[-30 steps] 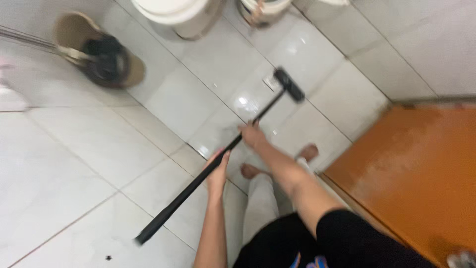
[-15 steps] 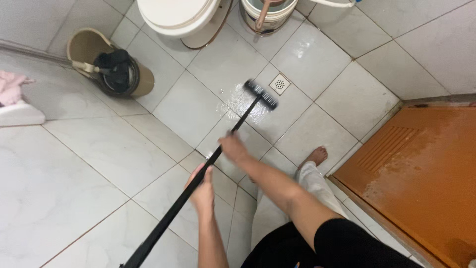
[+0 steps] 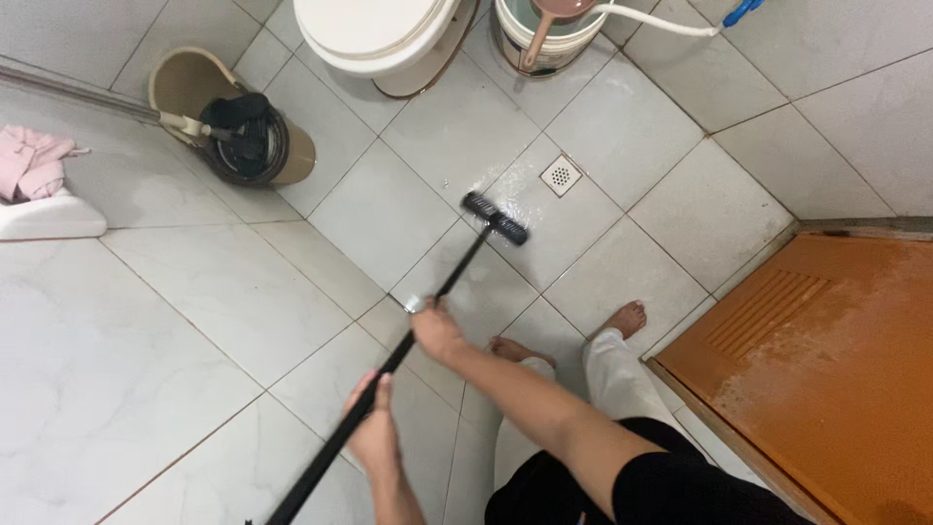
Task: The person scrubs a tiled bathroom floor using a long-handled brush and pours water from a bucket using a handheld scoop.
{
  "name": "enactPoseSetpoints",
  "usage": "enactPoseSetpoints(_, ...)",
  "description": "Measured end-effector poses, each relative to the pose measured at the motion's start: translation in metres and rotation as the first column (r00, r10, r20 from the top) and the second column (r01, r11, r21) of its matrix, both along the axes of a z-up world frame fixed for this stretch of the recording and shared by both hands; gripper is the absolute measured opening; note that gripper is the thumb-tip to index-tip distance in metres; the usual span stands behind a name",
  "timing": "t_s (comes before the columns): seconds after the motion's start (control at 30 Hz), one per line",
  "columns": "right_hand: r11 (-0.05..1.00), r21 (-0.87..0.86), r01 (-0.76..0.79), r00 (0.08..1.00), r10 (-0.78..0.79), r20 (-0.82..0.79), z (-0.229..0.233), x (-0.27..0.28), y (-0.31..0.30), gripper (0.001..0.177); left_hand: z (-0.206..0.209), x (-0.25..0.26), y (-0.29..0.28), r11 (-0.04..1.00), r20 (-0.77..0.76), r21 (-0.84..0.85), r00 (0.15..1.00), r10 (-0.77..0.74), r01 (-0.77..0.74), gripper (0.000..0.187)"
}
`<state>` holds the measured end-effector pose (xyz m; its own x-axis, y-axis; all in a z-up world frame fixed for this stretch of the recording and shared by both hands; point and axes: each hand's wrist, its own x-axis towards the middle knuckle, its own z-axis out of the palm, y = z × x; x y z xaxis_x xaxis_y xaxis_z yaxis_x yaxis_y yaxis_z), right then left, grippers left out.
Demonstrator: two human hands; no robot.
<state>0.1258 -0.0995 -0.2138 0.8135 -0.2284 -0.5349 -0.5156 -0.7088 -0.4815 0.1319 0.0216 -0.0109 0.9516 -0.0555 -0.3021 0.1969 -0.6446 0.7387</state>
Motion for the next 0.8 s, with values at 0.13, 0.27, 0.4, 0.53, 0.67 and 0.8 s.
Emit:
enactPoseSetpoints(0.13, 0.999, -0.015, 0.032, 0.994, -0.031, 0.101, 0.026, 0.01, 0.002, 0.024, 0.016, 0.012, 0.001, 0.989, -0.079, 0.136, 0.994, 0.069, -0.058, 0.032)
enactPoseSetpoints(0.27, 0.993, -0.038, 0.113, 0.99, -0.11, 0.088, -0.018, -0.004, -0.058, 0.026, -0.026, 0.004, -0.041, 0.995, -0.052, -0.087, 0.997, -0.048, 0.044, 0.034)
enactPoseSetpoints(0.4, 0.982, -0.055, 0.18, 0.983, -0.182, -0.03, -0.047, -0.041, -0.155, 0.025, -0.077, -0.021, -0.112, 0.99, -0.117, -0.079, 0.985, -0.128, 0.12, 0.035)
enactPoseSetpoints(0.53, 0.992, -0.014, 0.129, 0.961, -0.128, -0.246, -0.026, -0.074, -0.238, 0.035, -0.091, -0.059, -0.173, 0.959, -0.274, -0.283, 0.958, -0.086, 0.005, 0.039)
enactPoseSetpoints(0.67, 0.996, 0.017, 0.089, 0.98, -0.084, -0.18, -0.006, -0.116, -0.289, 0.081, -0.086, -0.09, -0.212, 0.984, -0.157, -0.141, 0.979, -0.134, 0.112, 0.038)
enactPoseSetpoints(0.8, 0.967, 0.149, 0.204, 0.959, -0.167, -0.229, 0.001, -0.203, -0.327, 0.09, -0.077, -0.105, -0.232, 0.968, 0.076, -0.042, 0.967, -0.243, 0.246, 0.028)
